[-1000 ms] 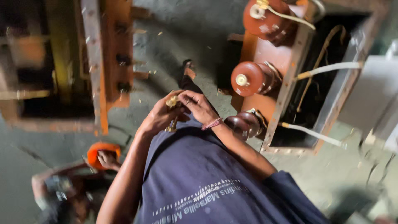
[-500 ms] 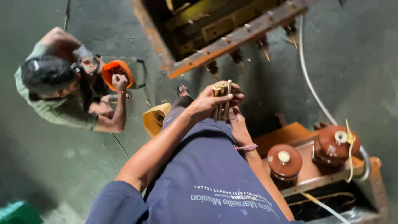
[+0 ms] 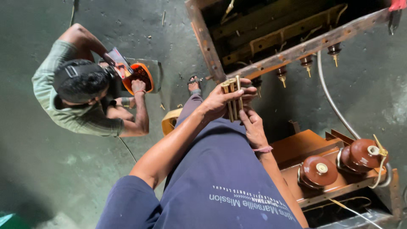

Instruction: The person assembles brass-colored metal parts onto brown insulators mounted on a metal frame. They use pliers to secure connections and adjust wires, working alongside another person who is also assembling similar components.

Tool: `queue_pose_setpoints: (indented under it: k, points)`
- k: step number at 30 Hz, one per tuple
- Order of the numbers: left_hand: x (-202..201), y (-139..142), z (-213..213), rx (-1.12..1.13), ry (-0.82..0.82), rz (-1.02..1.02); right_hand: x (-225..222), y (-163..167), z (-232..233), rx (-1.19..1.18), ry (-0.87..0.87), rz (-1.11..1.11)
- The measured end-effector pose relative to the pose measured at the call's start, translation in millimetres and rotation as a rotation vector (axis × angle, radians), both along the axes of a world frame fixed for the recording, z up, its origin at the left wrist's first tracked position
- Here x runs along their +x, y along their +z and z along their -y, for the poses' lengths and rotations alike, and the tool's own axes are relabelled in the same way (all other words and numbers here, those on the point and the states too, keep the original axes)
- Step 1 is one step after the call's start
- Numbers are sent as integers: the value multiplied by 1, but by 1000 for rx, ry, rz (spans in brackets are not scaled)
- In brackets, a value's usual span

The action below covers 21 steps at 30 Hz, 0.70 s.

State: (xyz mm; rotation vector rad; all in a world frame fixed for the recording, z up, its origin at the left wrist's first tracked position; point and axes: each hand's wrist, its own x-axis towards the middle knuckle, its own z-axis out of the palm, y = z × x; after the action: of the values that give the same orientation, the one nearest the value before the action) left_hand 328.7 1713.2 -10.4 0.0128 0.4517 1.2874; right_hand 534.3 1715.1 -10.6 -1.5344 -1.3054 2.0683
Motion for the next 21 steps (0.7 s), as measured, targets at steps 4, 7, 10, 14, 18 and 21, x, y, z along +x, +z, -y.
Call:
queue_pose_setpoints:
  k: [4, 7, 10, 14, 18, 21]
  points:
    - [-22, -10, 10, 42, 63, -55, -25, 7, 2, -1, -33, -86]
    - [-31, -15, 12, 31, 99, -125, -42, 15, -4, 135, -31, -38]
    - [-38, -17, 11, -41, 159, -96, -56, 28, -17, 336, -73, -57]
    - [-49, -18, 9, -82, 173, -113, -75, 44, -43, 498, -85, -93]
    - [-73, -29, 6, -201, 217, -192, -112, 53, -89, 789, -22, 58]
    - [-108, -49, -6, -265, 296, -174, -156, 56, -148, 1041, 107, 295]
